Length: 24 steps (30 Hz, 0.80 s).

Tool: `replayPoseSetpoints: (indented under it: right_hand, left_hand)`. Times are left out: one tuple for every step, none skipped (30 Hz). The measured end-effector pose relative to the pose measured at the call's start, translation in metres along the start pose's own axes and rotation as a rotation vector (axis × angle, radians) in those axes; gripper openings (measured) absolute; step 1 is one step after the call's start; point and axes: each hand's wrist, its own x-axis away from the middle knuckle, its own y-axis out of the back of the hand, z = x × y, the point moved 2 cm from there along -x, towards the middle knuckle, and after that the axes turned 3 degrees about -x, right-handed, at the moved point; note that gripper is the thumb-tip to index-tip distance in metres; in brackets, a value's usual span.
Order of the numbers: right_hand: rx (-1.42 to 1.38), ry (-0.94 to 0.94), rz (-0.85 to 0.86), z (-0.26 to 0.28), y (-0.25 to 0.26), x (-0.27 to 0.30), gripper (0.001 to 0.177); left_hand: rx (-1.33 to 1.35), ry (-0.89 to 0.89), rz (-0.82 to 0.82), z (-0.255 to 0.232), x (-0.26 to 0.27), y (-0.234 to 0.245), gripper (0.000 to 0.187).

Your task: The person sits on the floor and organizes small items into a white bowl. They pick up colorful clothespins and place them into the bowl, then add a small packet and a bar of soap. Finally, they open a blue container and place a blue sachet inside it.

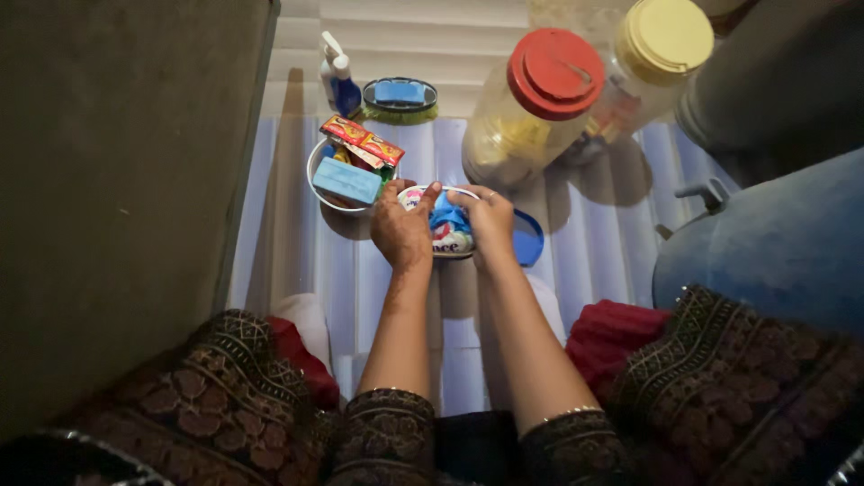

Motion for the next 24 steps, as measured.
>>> replayPoseSetpoints:
  right_hand:
    - [0.016, 0.064, -0.016, -0.003, 0.000, 0.004, 0.023]
    - [0.032, 0.128, -0.033, -0.005, 0.000, 0.007, 0.024]
    - [0.129, 0.212, -0.078, -0.005, 0.000, 0.010, 0.024]
    - [0.226, 0.295, -0.125, -0.006, -0.001, 0.012, 0.024]
    - [0.320, 0.379, -0.171, -0.004, -0.004, 0.014, 0.026]
    - [0.373, 0.406, -0.215, -0.003, -0.006, 0.017, 0.029]
    - [0.427, 0.430, -0.260, -0.002, -0.007, 0.023, 0.032]
    - [0.481, 0.453, -0.305, 0.002, -0.009, 0.028, 0.036]
    - [0.536, 0.444, -0.316, 0.006, -0.011, 0.032, 0.041]
    - [0.592, 0.435, -0.328, 0.010, -0.012, 0.035, 0.045]
    - [0.647, 0.425, -0.339, 0.014, -0.013, 0.037, 0.050]
    - [0.725, 0.427, -0.357, 0.018, -0.015, 0.039, 0.053]
    - [0.805, 0.427, -0.374, 0.020, -0.016, 0.039, 0.056]
    - [0.886, 0.427, -0.391, 0.023, -0.017, 0.040, 0.059]
    - [0.925, 0.441, -0.395, 0.024, -0.018, 0.042, 0.058]
    - [0.964, 0.454, -0.399, 0.025, -0.019, 0.045, 0.058]
    - [1.005, 0.467, -0.402, 0.026, -0.019, 0.048, 0.058]
    - [1.015, 0.466, -0.416, 0.026, -0.021, 0.048, 0.057]
    - [1.025, 0.463, -0.429, 0.026, -0.023, 0.050, 0.056]
    - [1.036, 0.461, -0.441, 0.025, -0.024, 0.051, 0.055]
    - [1.037, 0.488, -0.447, 0.025, -0.024, 0.050, 0.053]
    - [1.037, 0.514, -0.453, 0.025, -0.025, 0.050, 0.052]
    - [1.041, 0.542, -0.461, 0.025, -0.024, 0.048, 0.051]
    - [1.027, 0.567, -0.472, 0.025, -0.025, 0.046, 0.050]
  left_hand:
    - [-0.014, -0.028, -0.027, -0.001, 0.003, 0.002, 0.046]
    - [-0.062, -0.074, -0.022, -0.001, 0.004, 0.003, 0.045]
    - [-0.109, -0.116, -0.013, 0.000, 0.005, 0.004, 0.044]
    - [-0.155, -0.159, -0.004, 0.002, 0.005, 0.004, 0.044]
    - [-0.173, -0.189, 0.000, 0.003, 0.005, 0.004, 0.042]
    - [-0.190, -0.219, 0.004, 0.005, 0.006, 0.004, 0.040]
    - [-0.209, -0.246, 0.009, 0.006, 0.007, 0.004, 0.040]
    - [-0.201, -0.281, 0.005, 0.006, 0.006, 0.004, 0.040]
    - [-0.194, -0.315, 0.001, 0.006, 0.005, 0.005, 0.040]
    - [-0.186, -0.350, -0.003, 0.004, 0.003, 0.006, 0.041]
    - [-0.199, -0.345, 0.015, 0.002, 0.002, 0.007, 0.043]
    - [-0.212, -0.341, 0.034, 0.000, 0.001, 0.008, 0.045]
    - [-0.225, -0.334, 0.053, -0.002, 0.001, 0.010, 0.047]
    - [-0.245, -0.342, 0.048, -0.004, 0.001, 0.011, 0.049]
    - [-0.268, -0.351, 0.044, -0.007, 0.002, 0.012, 0.050]
    - [-0.290, -0.359, 0.039, -0.010, 0.002, 0.013, 0.052]
    - [-0.308, -0.363, 0.031, -0.012, 0.003, 0.013, 0.051]
    - [-0.327, -0.367, 0.024, -0.013, 0.004, 0.013, 0.051]
    - [-0.348, -0.370, 0.017, -0.014, 0.005, 0.013, 0.050]
    - [-0.386, -0.369, -0.005, -0.016, 0.005, 0.011, 0.049]
    - [-0.426, -0.369, -0.027, -0.018, 0.006, 0.009, 0.049]
    - [-0.465, -0.368, -0.049, -0.019, 0.005, 0.007, 0.048]
    - [-0.488, -0.350, -0.053, -0.021, 0.005, 0.006, 0.047]
    - [-0.510, -0.333, -0.057, -0.022, 0.004, 0.005, 0.047]
